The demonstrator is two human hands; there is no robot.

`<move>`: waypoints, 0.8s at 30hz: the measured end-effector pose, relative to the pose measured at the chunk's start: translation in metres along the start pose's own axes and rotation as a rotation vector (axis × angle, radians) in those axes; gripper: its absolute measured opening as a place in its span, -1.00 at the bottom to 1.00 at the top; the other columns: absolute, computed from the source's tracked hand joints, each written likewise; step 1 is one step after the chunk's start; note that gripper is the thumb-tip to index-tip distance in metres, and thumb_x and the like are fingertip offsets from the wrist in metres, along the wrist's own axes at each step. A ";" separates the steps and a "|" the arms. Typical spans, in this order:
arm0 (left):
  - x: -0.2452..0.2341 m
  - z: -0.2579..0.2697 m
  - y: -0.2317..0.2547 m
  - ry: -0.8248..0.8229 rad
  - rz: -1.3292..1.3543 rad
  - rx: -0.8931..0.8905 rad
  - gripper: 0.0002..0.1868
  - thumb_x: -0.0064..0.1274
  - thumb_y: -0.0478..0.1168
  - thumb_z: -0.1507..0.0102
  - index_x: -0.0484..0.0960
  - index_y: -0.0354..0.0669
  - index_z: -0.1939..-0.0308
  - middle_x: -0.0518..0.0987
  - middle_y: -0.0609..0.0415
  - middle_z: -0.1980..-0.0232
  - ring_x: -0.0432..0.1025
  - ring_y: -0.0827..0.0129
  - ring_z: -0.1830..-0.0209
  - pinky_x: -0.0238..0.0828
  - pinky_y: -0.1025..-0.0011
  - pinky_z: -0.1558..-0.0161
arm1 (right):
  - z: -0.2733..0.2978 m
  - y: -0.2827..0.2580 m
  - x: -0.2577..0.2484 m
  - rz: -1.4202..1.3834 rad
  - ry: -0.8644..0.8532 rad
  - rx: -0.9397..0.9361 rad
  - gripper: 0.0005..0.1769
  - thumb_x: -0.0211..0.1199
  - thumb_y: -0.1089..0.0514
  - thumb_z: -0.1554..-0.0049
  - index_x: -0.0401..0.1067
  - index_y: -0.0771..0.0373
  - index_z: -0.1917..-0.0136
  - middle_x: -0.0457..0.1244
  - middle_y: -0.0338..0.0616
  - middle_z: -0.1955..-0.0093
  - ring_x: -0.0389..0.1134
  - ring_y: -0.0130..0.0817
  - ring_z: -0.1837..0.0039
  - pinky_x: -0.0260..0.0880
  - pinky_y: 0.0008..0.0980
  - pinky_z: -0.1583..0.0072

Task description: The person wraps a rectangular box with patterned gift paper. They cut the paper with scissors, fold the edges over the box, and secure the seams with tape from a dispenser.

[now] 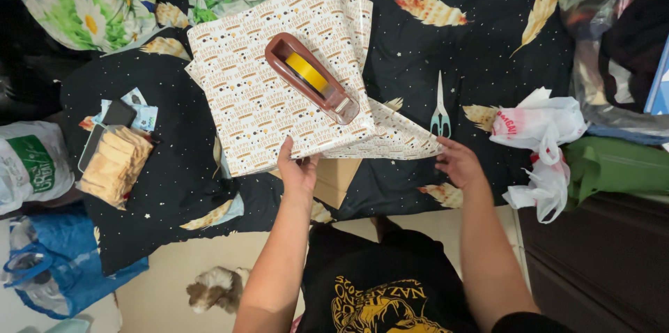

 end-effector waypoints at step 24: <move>0.008 0.007 0.002 -0.021 0.038 0.003 -0.40 0.13 -0.11 -0.22 0.42 -0.17 -0.32 0.47 -0.10 -0.31 0.38 0.04 -0.27 0.44 -0.10 -0.19 | 0.055 -0.034 0.122 0.944 0.181 -0.957 -0.58 0.45 0.18 -0.01 0.56 0.26 -0.16 0.39 -0.05 -0.14 0.42 -0.14 -0.22 0.38 -0.19 -0.30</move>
Point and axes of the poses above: each hand's wrist, its own z-axis away from the middle knuckle, its own x-axis out of the palm, y = z × x, the point moved 1 cm from there along -z, towards the middle knuckle
